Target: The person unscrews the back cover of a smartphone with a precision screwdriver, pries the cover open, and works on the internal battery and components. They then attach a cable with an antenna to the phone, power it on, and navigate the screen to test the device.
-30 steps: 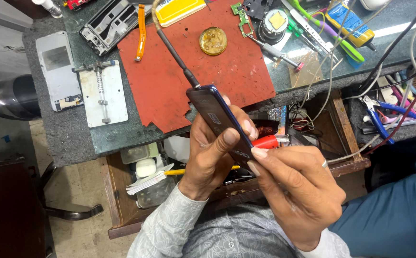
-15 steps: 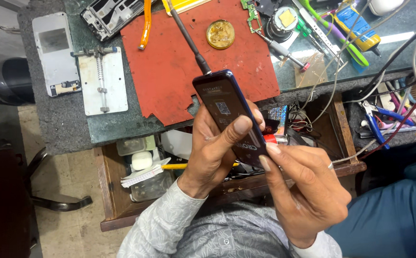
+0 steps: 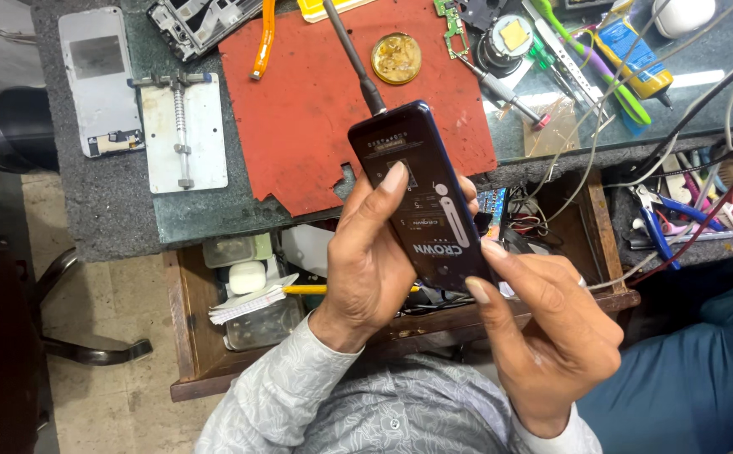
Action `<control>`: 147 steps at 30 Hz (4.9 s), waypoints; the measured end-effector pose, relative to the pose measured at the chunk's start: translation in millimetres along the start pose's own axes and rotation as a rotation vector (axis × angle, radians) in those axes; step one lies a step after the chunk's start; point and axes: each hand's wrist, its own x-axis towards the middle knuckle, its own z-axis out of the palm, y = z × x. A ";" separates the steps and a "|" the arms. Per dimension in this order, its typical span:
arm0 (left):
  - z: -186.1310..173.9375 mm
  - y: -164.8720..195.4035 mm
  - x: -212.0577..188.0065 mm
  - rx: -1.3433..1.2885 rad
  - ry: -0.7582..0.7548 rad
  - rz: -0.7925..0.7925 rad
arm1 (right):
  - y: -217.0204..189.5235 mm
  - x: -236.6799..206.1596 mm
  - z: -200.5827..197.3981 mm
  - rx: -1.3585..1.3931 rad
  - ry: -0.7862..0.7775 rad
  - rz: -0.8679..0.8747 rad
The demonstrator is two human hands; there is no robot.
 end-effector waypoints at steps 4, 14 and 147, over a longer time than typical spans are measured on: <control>-0.3 -2.2 1.8 -0.009 0.016 0.008 | 4.3 -1.6 -0.6 -0.006 -0.024 0.006; -1.4 -0.5 2.5 -0.017 -0.006 0.007 | 9.1 -3.1 1.8 0.048 -0.009 0.020; -58.2 55.8 53.1 -0.007 -0.208 0.216 | 36.1 105.8 99.9 0.587 -0.456 0.256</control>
